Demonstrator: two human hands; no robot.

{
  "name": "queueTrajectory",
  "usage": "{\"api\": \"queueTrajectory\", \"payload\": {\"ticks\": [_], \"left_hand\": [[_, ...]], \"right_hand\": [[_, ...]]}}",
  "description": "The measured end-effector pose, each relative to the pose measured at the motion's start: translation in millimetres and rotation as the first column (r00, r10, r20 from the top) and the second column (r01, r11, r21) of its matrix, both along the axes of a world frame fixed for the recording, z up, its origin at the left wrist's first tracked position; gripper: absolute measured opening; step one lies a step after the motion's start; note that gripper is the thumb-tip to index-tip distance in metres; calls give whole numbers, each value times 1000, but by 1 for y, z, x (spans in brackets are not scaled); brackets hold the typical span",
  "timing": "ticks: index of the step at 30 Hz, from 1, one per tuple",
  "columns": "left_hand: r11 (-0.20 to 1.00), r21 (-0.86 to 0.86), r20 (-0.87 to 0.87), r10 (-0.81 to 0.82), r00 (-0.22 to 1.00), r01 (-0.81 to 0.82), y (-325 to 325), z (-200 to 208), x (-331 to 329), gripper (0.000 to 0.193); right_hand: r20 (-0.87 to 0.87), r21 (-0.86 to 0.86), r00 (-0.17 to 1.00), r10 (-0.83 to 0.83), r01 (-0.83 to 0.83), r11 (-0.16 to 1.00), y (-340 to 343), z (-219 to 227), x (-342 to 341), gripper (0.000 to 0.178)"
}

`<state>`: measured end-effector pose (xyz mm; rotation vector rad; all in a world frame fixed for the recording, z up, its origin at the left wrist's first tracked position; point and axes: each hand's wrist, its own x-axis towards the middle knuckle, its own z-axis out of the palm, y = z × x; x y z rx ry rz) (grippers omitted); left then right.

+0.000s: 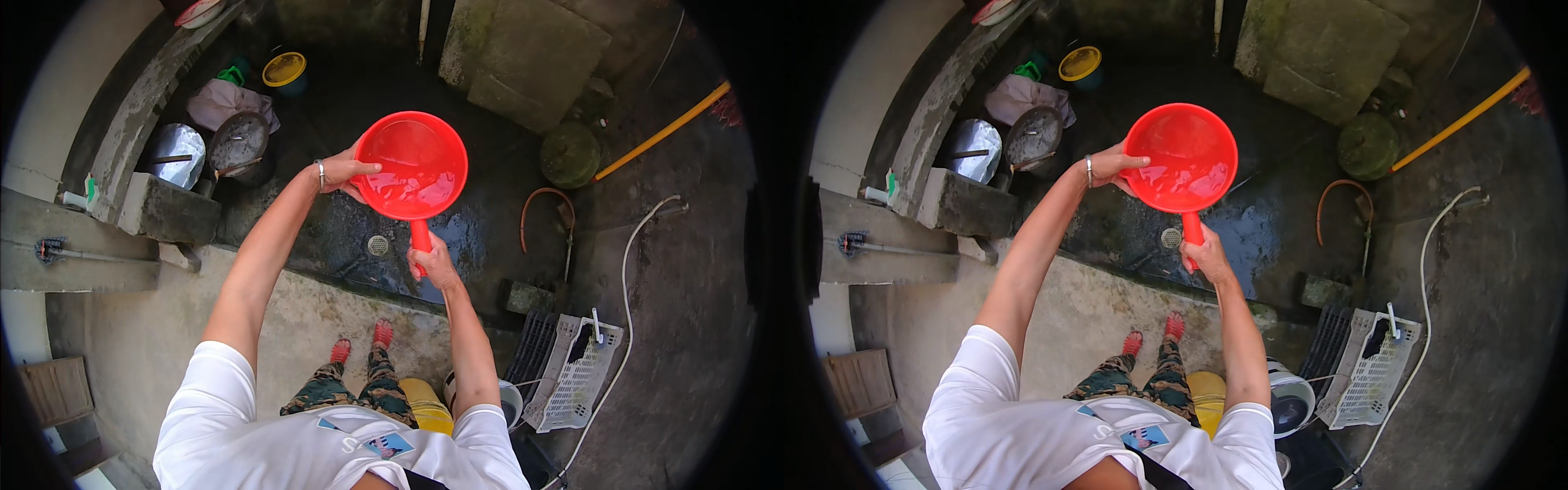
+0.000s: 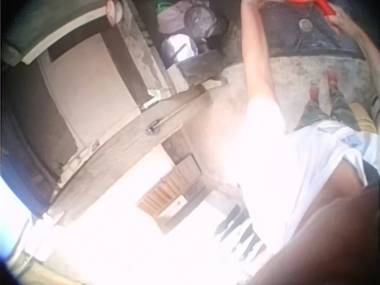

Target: The person sits on a concrete floor and washes a piece of cloth by hand in a metal basin. They use a red scoop to transfer water from a yellow bucket into the basin and rinse the cloth. The person scrubs the cloth repeatedly with both hands, creating suds, and occasionally adds more water to the basin.

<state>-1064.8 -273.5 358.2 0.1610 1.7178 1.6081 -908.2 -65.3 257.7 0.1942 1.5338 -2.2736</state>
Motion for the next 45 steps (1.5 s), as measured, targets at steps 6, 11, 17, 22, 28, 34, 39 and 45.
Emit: {"api": "queueTrajectory", "payload": {"ticks": [6,11,17,22,28,34,39,45], "left_hand": [[940,-178,-72,281,957,-290,23,-10,-13,61],[845,-306,13,464,886,-438,15,-69,-23,61],[873,-226,154,470,869,-432,35,-75,13,52],[928,-145,511,367,778,-342,35,-87,37,44],[885,-193,745,413,524,-424,25,-127,60,50],[862,-98,630,441,639,-498,54,-118,77,49],[801,-233,269,598,755,-552,44,-118,55,67],[697,-213,63,709,702,-685,57,-75,36,59]], "right_hand": [[-201,486,958,-205,279,828,10,-8,-45,19],[-711,615,704,-6,626,479,-10,6,-91,16],[-393,919,886,247,390,63,-24,-65,-145,24],[-367,927,869,333,312,208,-57,-85,-143,51],[419,592,140,897,-792,-153,-37,-58,-120,42],[251,917,608,753,101,-387,14,-104,-104,26],[-50,973,800,598,-96,209,5,-52,-113,28],[-671,737,686,282,659,150,15,-63,-77,76]]}}
